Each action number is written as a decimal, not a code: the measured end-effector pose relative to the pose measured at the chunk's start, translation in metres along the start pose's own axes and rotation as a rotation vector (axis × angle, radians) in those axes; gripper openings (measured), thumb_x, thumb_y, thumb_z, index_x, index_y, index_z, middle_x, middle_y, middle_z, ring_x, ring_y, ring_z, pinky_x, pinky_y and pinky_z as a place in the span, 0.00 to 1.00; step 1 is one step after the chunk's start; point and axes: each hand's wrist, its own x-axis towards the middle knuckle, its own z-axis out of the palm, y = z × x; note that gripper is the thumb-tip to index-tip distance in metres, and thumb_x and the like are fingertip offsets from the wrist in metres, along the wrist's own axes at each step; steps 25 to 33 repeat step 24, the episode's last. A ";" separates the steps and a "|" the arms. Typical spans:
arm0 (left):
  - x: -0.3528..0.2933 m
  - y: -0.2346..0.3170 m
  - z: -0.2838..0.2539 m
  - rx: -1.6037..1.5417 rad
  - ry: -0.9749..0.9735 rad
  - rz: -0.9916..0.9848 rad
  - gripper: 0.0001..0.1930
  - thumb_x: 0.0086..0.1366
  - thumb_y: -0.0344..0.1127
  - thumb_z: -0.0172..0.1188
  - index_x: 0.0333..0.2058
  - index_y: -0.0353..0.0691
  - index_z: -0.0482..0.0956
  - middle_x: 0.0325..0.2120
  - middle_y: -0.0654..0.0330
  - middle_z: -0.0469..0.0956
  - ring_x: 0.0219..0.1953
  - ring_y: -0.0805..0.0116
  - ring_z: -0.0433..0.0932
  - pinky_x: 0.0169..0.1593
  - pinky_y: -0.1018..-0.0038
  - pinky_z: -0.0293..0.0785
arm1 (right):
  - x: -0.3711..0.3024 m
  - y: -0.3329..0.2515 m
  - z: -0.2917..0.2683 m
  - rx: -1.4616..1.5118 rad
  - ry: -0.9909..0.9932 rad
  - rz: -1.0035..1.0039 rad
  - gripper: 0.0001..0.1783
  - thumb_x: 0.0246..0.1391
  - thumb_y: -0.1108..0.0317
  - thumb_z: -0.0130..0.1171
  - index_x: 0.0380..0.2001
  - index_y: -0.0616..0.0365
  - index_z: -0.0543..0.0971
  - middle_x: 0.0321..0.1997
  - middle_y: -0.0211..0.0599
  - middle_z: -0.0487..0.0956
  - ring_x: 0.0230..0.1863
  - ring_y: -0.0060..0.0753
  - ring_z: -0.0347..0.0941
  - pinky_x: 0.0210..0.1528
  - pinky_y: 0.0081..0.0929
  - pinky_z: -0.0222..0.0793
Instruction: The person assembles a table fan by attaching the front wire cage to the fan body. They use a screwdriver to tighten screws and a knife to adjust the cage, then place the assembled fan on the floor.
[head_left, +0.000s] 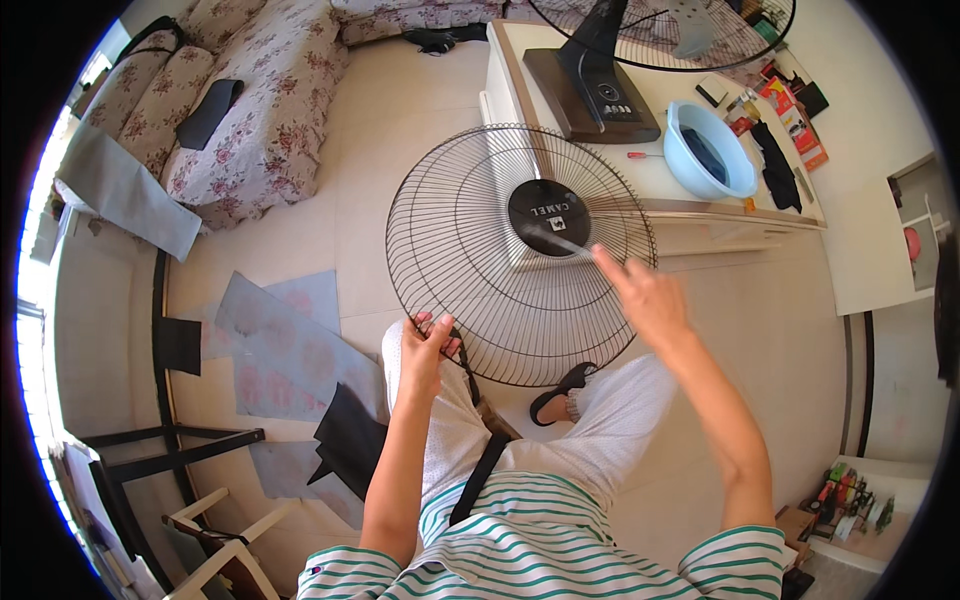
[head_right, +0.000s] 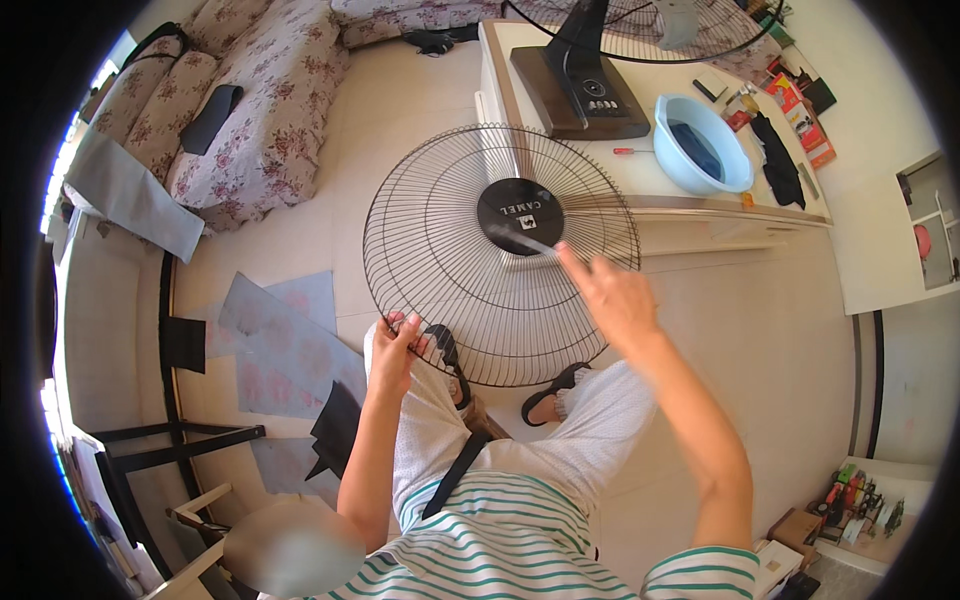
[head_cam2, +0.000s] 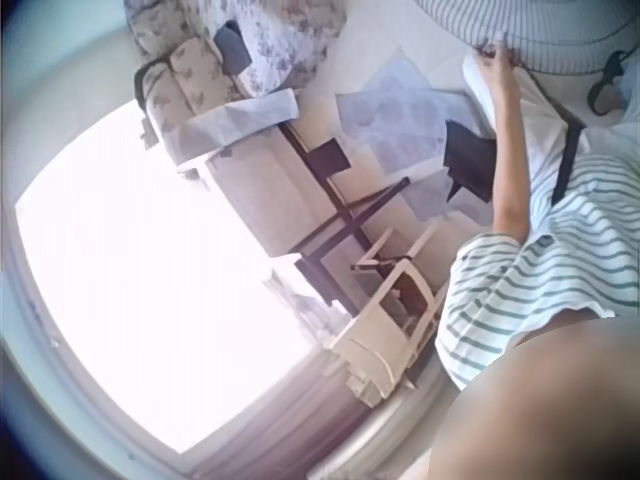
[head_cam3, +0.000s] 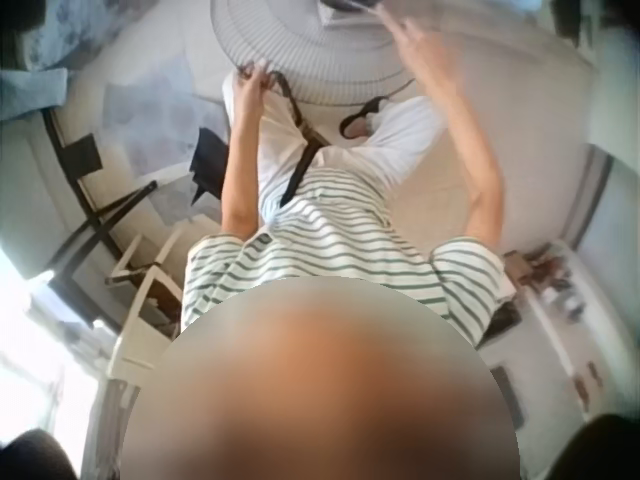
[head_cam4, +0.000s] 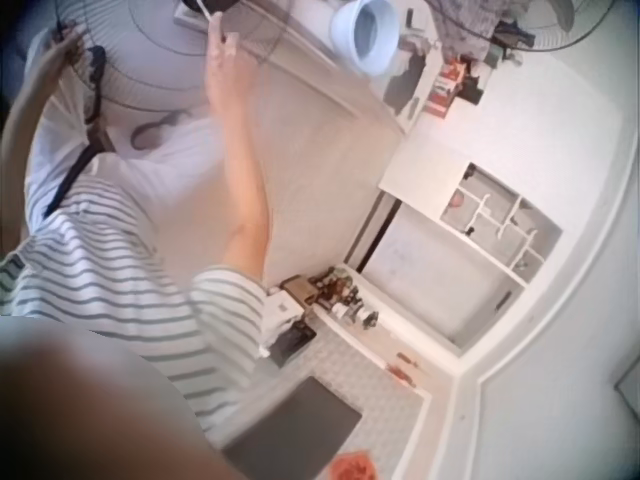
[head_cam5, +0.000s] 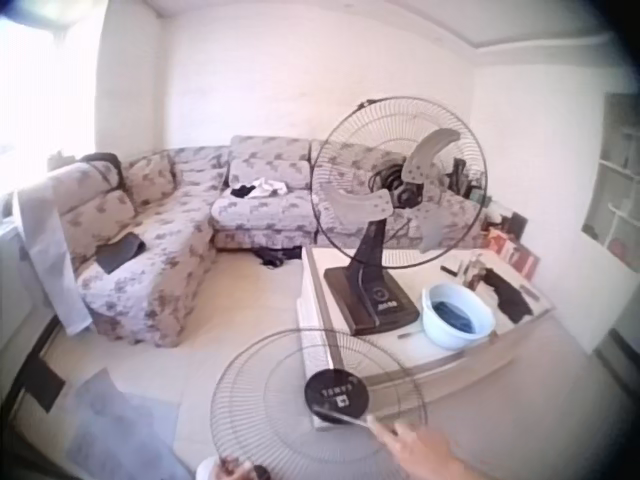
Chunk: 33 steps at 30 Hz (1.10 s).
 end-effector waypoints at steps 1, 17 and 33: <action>0.001 -0.001 0.000 0.004 0.001 0.002 0.25 0.54 0.36 0.66 0.43 0.38 0.60 0.27 0.64 0.66 0.25 0.77 0.68 0.32 0.77 0.74 | -0.003 -0.013 0.002 0.062 0.011 -0.049 0.34 0.44 0.78 0.51 0.57 0.40 0.67 0.20 0.34 0.68 0.17 0.33 0.70 0.16 0.30 0.67; 0.006 0.010 -0.006 -0.007 -0.052 0.024 0.19 0.58 0.32 0.62 0.42 0.39 0.61 0.24 0.65 0.69 0.22 0.77 0.67 0.29 0.77 0.71 | -0.014 -0.016 0.023 0.189 0.014 -0.129 0.37 0.42 0.81 0.50 0.58 0.37 0.66 0.22 0.34 0.70 0.16 0.29 0.69 0.15 0.27 0.67; 0.009 0.009 -0.006 0.020 -0.060 0.011 0.22 0.58 0.35 0.63 0.44 0.40 0.60 0.25 0.63 0.71 0.22 0.75 0.69 0.28 0.76 0.72 | -0.005 -0.015 0.004 0.199 0.031 -0.072 0.39 0.44 0.81 0.52 0.59 0.31 0.64 0.22 0.31 0.70 0.16 0.32 0.70 0.16 0.27 0.69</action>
